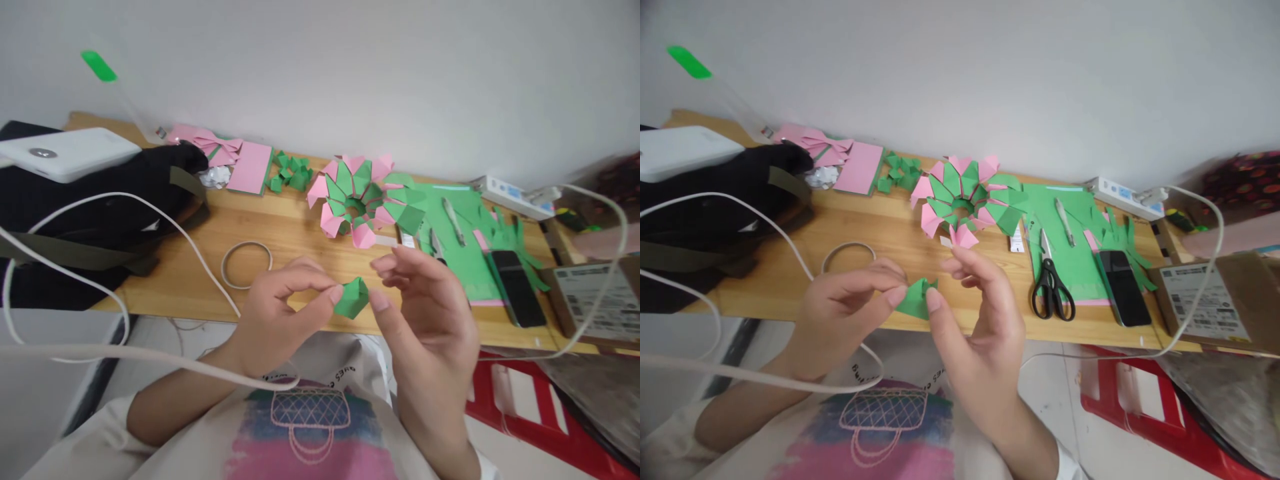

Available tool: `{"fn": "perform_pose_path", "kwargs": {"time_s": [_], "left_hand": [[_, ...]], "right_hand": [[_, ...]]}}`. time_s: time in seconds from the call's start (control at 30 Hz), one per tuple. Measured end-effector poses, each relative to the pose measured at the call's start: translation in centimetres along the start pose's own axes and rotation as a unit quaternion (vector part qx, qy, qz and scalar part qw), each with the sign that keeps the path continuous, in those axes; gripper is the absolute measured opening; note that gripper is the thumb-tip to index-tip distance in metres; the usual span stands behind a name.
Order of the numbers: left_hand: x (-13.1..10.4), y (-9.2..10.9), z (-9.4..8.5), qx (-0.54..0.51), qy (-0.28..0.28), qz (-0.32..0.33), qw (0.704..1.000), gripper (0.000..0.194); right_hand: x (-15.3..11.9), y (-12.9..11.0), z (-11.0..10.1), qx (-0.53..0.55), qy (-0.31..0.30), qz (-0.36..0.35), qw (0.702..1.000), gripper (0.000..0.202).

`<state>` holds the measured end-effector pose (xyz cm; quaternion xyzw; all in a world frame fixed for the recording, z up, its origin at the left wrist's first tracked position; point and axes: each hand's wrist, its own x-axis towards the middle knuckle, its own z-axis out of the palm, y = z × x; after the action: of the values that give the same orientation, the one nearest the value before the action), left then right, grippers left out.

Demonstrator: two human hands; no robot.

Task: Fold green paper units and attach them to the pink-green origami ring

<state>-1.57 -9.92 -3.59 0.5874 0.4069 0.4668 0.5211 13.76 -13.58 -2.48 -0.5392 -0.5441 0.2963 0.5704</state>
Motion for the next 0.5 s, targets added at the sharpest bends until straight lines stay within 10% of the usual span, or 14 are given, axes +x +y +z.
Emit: {"fn": "perform_pose_path", "kwargs": {"time_s": [0.5], "left_hand": [[0.7,0.5,1.6,-0.056,0.091,0.027,0.994,0.016]], "right_hand": [[-0.3,0.8,0.4,0.104,0.013,-0.018,0.994,0.018]]}}
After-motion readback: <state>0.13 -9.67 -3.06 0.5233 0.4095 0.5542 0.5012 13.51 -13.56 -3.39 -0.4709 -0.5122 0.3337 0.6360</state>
